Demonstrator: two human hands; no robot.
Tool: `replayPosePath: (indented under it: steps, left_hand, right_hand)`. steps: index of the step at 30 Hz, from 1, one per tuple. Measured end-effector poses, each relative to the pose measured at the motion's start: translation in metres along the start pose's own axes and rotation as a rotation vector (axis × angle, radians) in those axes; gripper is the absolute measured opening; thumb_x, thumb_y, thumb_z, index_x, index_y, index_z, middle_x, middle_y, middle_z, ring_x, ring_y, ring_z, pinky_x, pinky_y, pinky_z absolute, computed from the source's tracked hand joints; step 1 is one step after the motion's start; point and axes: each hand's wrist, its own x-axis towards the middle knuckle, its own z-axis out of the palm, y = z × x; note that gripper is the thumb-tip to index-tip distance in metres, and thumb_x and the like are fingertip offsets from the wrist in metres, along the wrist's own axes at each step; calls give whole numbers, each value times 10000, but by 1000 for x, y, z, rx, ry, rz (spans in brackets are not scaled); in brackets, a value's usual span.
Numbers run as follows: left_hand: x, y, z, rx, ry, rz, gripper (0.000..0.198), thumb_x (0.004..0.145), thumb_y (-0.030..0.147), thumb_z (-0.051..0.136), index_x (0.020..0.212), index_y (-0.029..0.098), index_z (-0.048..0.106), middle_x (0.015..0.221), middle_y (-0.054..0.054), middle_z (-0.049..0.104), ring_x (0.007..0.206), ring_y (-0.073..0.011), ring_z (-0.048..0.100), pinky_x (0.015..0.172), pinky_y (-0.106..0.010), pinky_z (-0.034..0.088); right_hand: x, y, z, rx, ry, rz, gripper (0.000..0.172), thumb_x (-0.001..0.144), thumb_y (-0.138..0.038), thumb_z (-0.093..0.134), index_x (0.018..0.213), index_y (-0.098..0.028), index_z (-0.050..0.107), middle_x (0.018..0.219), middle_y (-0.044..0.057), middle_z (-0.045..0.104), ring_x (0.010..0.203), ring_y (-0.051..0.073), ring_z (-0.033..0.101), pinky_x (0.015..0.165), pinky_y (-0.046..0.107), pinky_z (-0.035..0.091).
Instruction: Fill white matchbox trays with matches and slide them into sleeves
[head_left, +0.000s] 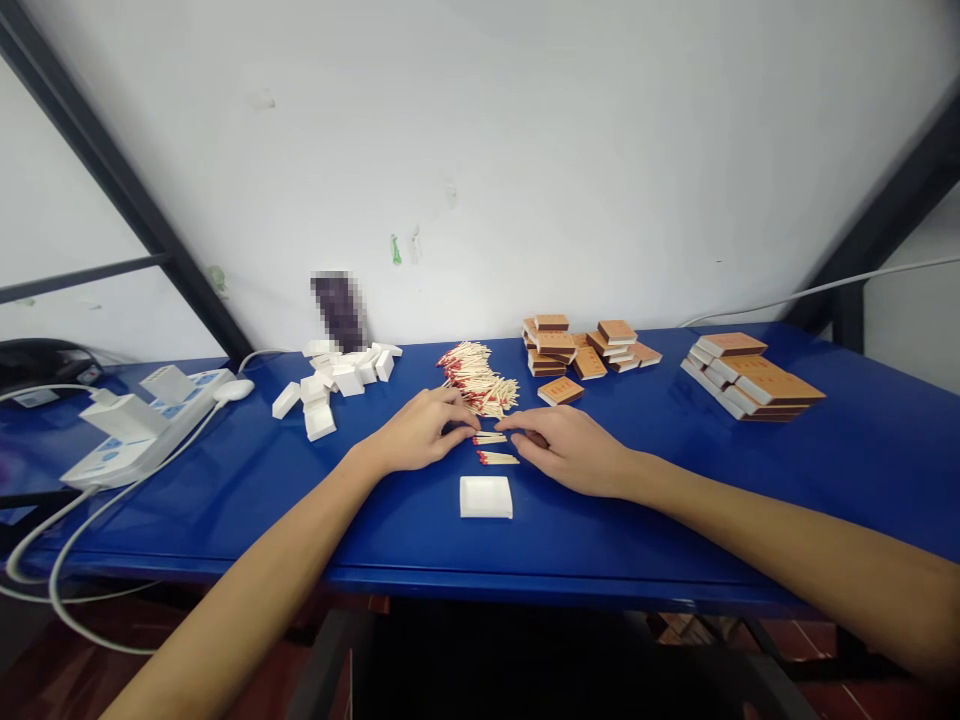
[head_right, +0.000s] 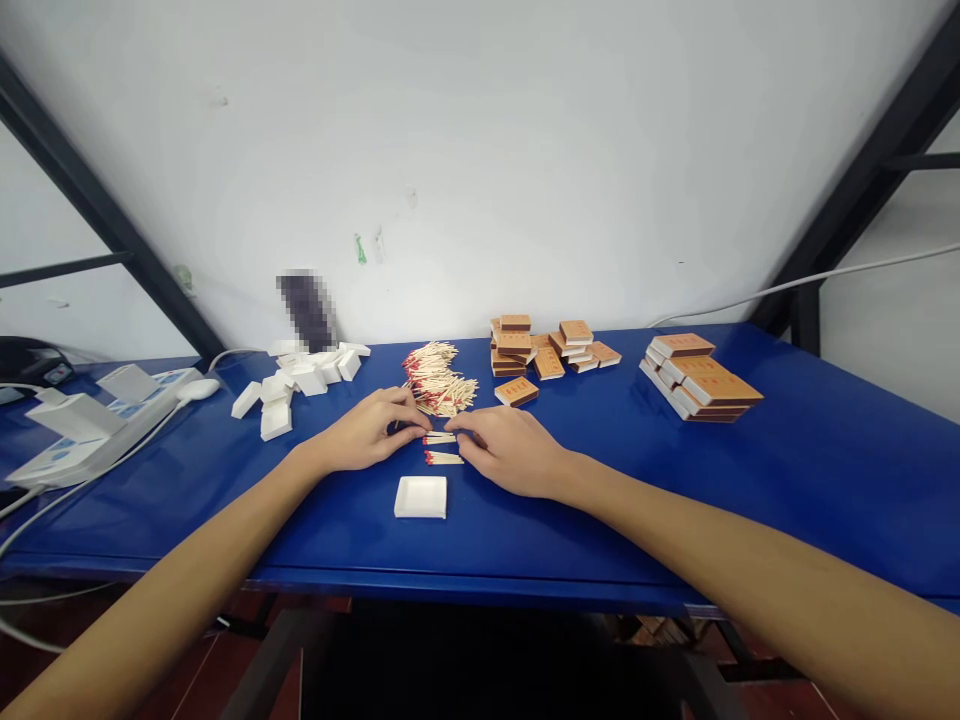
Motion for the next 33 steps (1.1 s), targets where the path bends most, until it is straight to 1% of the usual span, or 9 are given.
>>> replayPosePath:
  steps: [2, 6, 12, 16, 18, 23, 28, 31, 33]
  left_hand:
    - [0, 3, -1, -4, -15, -3, 211, 965, 280, 517, 1008, 218, 714, 928, -37, 613, 891, -180, 570, 817, -326, 406]
    - [1, 10, -2, -2, -35, 1, 210, 956, 272, 524, 973, 203, 721, 876, -34, 611, 836, -172, 564, 797, -320, 415]
    - [0, 10, -3, 18, 78, 0, 225, 946, 266, 510, 950, 194, 723, 871, -43, 599, 848, -177, 555, 801, -318, 431]
    - [0, 3, -1, 93, 91, -24, 230, 934, 255, 505, 981, 204, 724, 857, -41, 599, 858, -186, 557, 799, -325, 433]
    - [1, 0, 0, 142, 137, -72, 224, 918, 241, 509, 970, 197, 723, 840, -43, 612, 838, -189, 562, 777, -326, 432]
    - [1, -7, -1, 171, 341, -279, 191, 882, 218, 511, 867, 173, 696, 702, -18, 610, 684, -163, 558, 662, -298, 402]
    - [0, -8, -4, 174, 345, -350, 195, 861, 230, 511, 865, 182, 699, 681, -10, 625, 643, -157, 552, 623, -287, 373]
    - [0, -7, -4, 189, 346, -394, 210, 860, 237, 503, 853, 183, 706, 693, -14, 637, 636, -159, 555, 606, -287, 358]
    - [0, -8, -4, 204, 345, -419, 217, 861, 248, 502, 847, 182, 708, 697, -17, 644, 632, -163, 558, 596, -289, 352]
  right_hand:
    - [0, 0, 0, -12, -13, 5, 349, 927, -228, 460, 1187, -216, 692, 980, 51, 764, 837, 210, 688, 716, 302, 462]
    - [0, 0, 0, 0, -24, -19, 356, 934, -238, 451, 1202, -210, 683, 1072, 53, 750, 918, 219, 686, 759, 311, 465]
    - [-1, -2, -2, 5, -47, -23, 322, 913, -222, 468, 1115, -190, 717, 1016, 58, 758, 848, 203, 681, 719, 298, 452]
    - [0, -2, -2, 13, -38, -33, 302, 917, -224, 465, 1069, -196, 724, 968, 48, 759, 825, 196, 673, 709, 295, 447]
    - [0, -2, -1, 8, -39, -21, 307, 917, -227, 467, 1088, -194, 719, 962, 52, 759, 811, 194, 671, 696, 293, 443]
    - [-2, -2, 0, -6, -64, -28, 363, 938, -278, 470, 1242, -211, 657, 1045, 56, 747, 848, 199, 672, 724, 298, 444]
    - [-2, -4, 0, -18, -61, -34, 364, 952, -474, 493, 1184, -275, 690, 917, 24, 740, 763, 181, 650, 641, 268, 388]
    - [-1, -4, 1, -9, -59, -9, 328, 932, -472, 530, 1097, -265, 723, 763, 3, 695, 641, 145, 591, 573, 252, 324]
    - [0, -5, 0, 10, -63, -11, 303, 927, -446, 543, 1057, -250, 734, 718, -4, 665, 609, 131, 557, 565, 248, 308]
